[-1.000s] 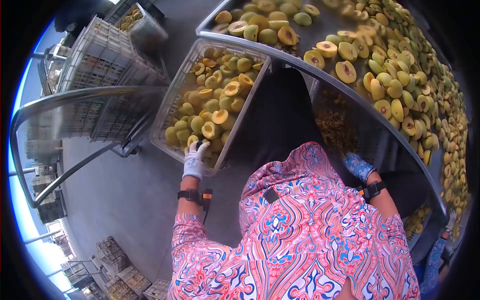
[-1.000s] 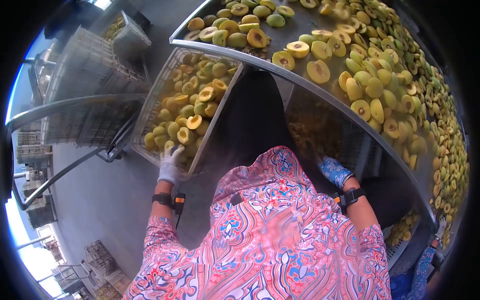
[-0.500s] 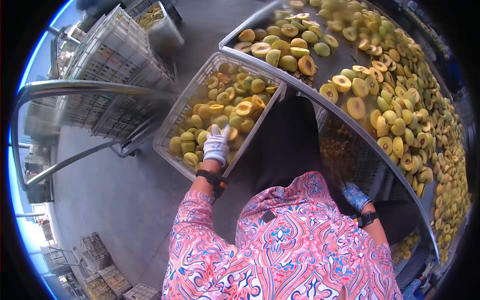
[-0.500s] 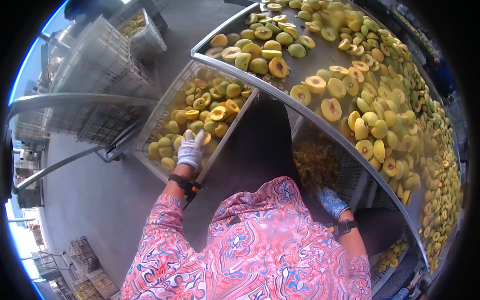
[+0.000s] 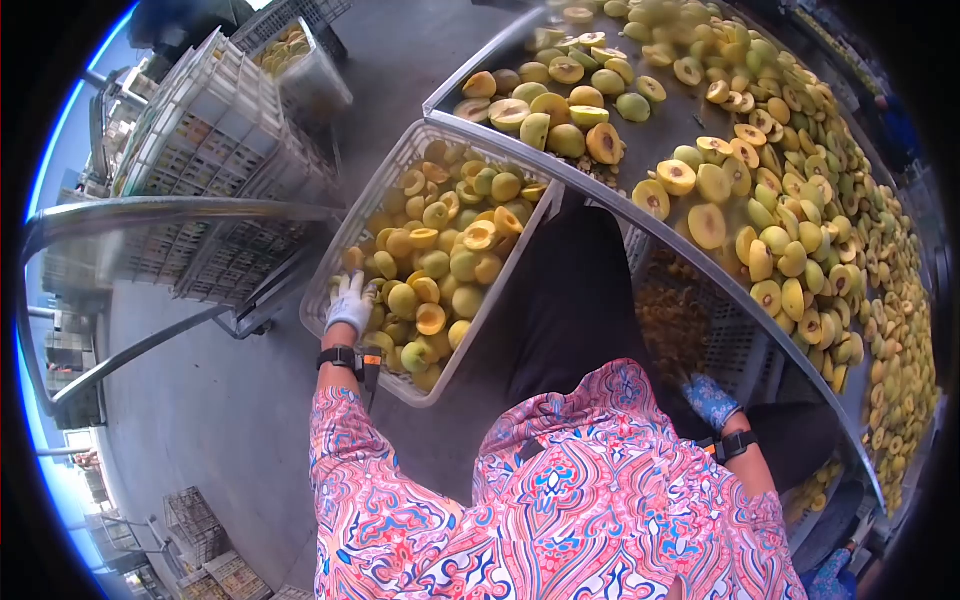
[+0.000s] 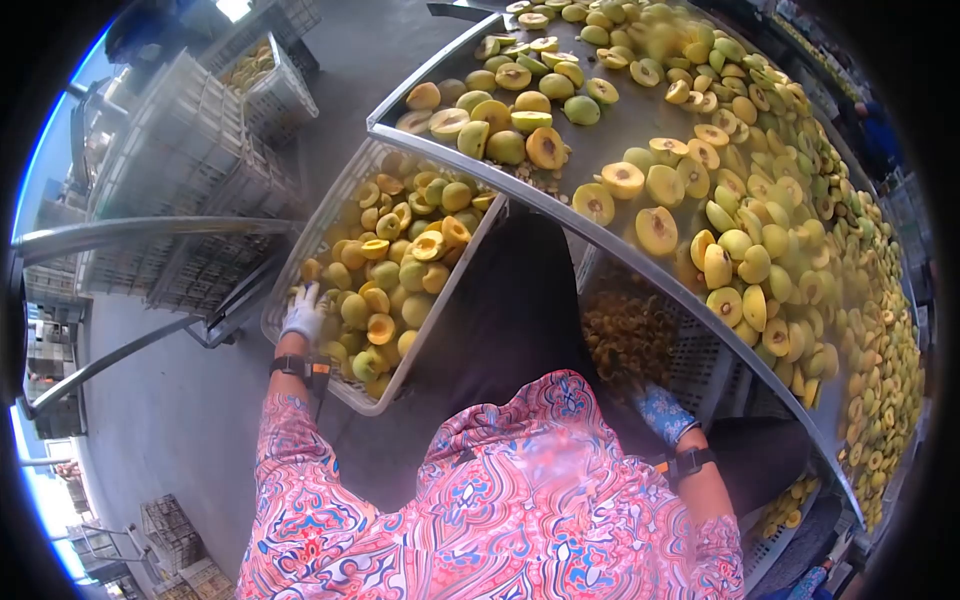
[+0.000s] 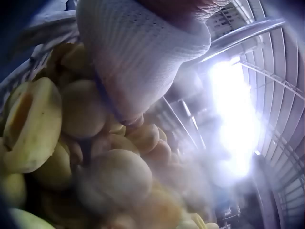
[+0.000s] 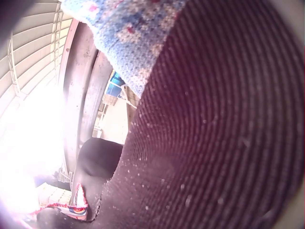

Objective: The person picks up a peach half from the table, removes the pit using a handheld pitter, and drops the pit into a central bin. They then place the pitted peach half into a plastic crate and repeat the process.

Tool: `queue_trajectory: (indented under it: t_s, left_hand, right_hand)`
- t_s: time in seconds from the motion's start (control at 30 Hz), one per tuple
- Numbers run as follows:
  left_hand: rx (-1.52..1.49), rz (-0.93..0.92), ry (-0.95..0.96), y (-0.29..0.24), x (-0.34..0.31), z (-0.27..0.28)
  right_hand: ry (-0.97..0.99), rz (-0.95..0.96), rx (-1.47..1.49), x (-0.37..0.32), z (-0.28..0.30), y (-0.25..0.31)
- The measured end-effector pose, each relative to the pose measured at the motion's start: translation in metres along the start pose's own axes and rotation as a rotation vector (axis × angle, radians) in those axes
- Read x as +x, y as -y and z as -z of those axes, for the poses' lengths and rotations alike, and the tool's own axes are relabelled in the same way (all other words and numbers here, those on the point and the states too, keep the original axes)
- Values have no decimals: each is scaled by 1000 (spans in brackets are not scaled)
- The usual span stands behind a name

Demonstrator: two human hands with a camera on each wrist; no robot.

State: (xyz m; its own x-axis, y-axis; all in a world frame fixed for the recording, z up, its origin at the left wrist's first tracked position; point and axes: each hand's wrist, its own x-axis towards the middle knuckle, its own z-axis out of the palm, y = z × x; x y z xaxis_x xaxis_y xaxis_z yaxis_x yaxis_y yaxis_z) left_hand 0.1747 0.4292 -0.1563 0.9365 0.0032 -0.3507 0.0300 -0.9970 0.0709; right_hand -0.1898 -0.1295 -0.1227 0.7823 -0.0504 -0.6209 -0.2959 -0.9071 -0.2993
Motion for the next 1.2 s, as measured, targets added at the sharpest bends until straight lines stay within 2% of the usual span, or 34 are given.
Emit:
queue_trajectory:
  t_s: [0.03,0.1,0.13,0.2,0.3,0.33,0.37,0.43,0.5,0.53,0.57,0.6,0.63,0.7,0.73,0.77,0.83,0.9,0.93,0.97,1.03,1.07,1.17,1.2]
  left_hand:
    - [51,-10,33,13,2,-14]
    - [-68,-36,-41,31,4,-21]
    - [-45,12,-67,33,9,-23]
    - [-2,114,-137,31,23,-20]
    - [53,72,8,-10,-7,-20]
    - [34,44,-73,-5,-16,-40]
    - [-20,2,-112,14,-19,-54]
    - [9,83,19,-11,-31,-24]
    - [154,86,193,-18,-8,-3]
    - [310,88,280,-43,-9,27]
    - [322,69,120,-94,-46,71]
    - [179,-10,-57,-116,-43,83]
    - [26,-94,-224,-135,-35,95]
    - [-417,-689,-508,-205,-42,111]
    - [-505,-845,-508,-258,-64,126]
    - [-531,-1007,-471,-301,-75,131]
    - [-502,-1171,-283,-381,-105,138]
    - [-229,-1209,-170,-445,-122,131]
    - [-75,-1205,-176,-473,-119,117]
    - [78,-1196,-182,-494,-116,103]
    - [156,-1154,-107,-518,-131,99]
    - [197,-1134,-66,-525,-139,98]
    - [58,-1126,57,-521,-158,112]
    - [-59,-1009,186,-517,-176,125]
  right_hand:
    - [43,-8,-58,-1,3,3]
    - [70,-137,76,-1,15,16]
    - [87,-202,140,-5,17,19]
    - [-23,-136,159,-3,0,1]
    - [-151,-133,225,-1,-8,-5]
    - [-189,-158,262,0,-10,-1]
    - [-111,-111,235,3,-17,2]
    - [21,-65,180,8,-16,-14]
    - [35,-144,207,-7,15,9]
    - [-76,-138,260,-10,15,11]
    - [-179,-121,310,-11,12,9]
    - [-279,-100,355,-11,7,7]
    - [-121,-81,271,-6,-1,10]
    - [205,-19,106,3,-12,1]
    - [255,20,-26,-12,19,19]
    - [111,136,-23,-8,10,10]
    - [-178,366,-30,7,-13,-8]
    - [-412,498,-38,1,-4,0]
    - [-530,563,-43,-4,5,8]
    - [-448,427,125,-20,26,21]
    - [-279,151,461,-61,80,51]
    - [-254,-56,579,-66,86,53]
    - [-754,157,677,-68,75,43]
    - [-612,15,838,-80,98,53]
